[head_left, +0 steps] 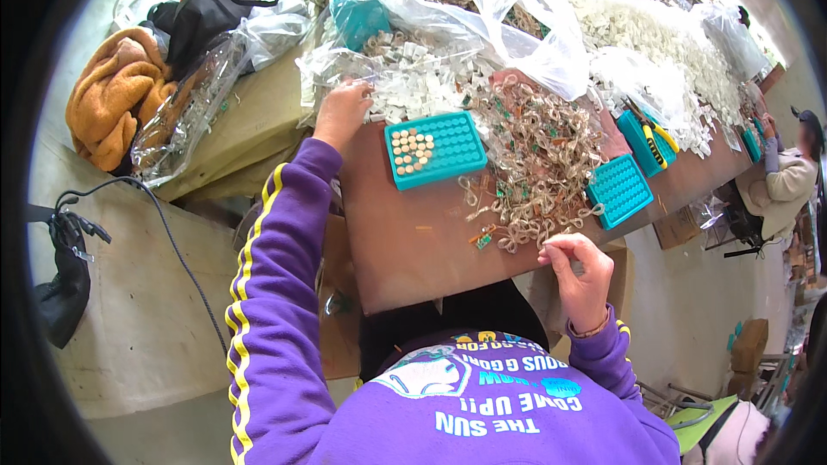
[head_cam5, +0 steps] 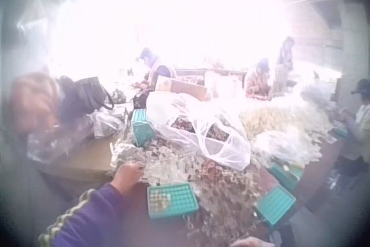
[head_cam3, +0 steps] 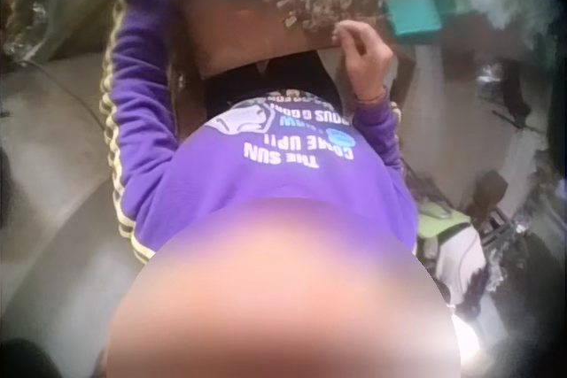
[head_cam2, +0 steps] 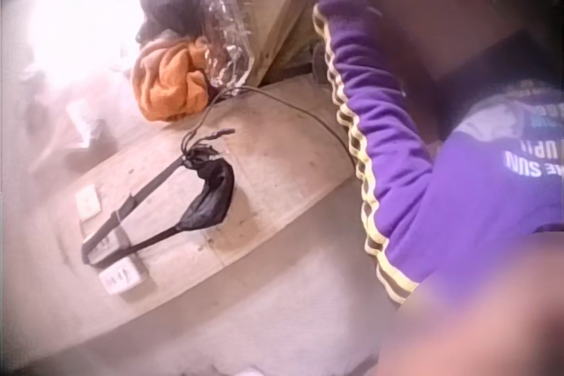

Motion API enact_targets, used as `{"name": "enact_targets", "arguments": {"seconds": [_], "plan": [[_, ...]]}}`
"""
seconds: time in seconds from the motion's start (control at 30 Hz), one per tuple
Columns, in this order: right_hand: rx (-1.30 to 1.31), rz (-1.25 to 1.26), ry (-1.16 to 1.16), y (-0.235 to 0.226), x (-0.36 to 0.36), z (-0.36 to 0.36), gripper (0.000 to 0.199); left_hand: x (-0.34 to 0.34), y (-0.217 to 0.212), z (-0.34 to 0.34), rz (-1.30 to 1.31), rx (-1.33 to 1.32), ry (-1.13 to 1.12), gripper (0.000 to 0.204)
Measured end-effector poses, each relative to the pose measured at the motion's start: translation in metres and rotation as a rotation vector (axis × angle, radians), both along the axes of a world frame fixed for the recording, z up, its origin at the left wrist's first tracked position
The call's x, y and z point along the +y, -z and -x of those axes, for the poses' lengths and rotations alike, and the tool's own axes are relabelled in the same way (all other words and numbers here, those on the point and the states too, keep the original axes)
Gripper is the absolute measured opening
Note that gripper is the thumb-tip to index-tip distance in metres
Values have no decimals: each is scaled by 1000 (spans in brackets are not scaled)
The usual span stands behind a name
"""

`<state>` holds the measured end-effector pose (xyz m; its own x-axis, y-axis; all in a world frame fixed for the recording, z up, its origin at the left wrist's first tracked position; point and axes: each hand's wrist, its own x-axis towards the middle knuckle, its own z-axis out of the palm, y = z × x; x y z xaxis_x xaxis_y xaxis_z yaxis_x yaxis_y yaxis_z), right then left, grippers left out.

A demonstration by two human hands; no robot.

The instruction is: The person inserts small round components into white plastic LED light sockets and then tests each assembled unit by pressing a button to confirm the red LED illuminates. The person repeats this process for multiple units, placing finished sockets on the table.

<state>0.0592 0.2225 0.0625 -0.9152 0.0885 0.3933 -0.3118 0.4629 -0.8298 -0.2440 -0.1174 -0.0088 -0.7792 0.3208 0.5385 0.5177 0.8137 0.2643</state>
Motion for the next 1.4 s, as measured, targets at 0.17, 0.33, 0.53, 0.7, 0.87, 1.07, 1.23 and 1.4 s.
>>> {"name": "enact_targets", "arguments": {"seconds": [0.17, 0.33, 0.53, 0.7, 0.87, 1.07, 1.23, 1.4], "plan": [[89, -112, -60, -3, -6, 19, 9, -10, -13, -18, -298, -210, -68, 30], [235, -484, -187, 1, -32, 64, 19, -18, -17, -30, -318, -351, -174, 38], [300, -888, -465, 15, -57, 98, 27, -19, -33, -78, -787, -525, -69, 27], [359, -697, -470, 6, -61, 108, 21, 1, -47, -159, -1582, -720, 255, 16], [-11, 139, -427, -12, -62, 93, 8, 46, -52, -229, -2163, -919, 511, 24], [-409, 405, -579, -19, -66, 69, 16, 98, -48, -267, -1873, -843, 411, 24], [-443, 488, -616, -16, -71, 58, 21, 105, -47, -274, -1636, -735, 370, 22], [-484, 641, -624, -11, -71, 51, 24, 106, -43, -276, -1668, -772, 388, 19]]}}
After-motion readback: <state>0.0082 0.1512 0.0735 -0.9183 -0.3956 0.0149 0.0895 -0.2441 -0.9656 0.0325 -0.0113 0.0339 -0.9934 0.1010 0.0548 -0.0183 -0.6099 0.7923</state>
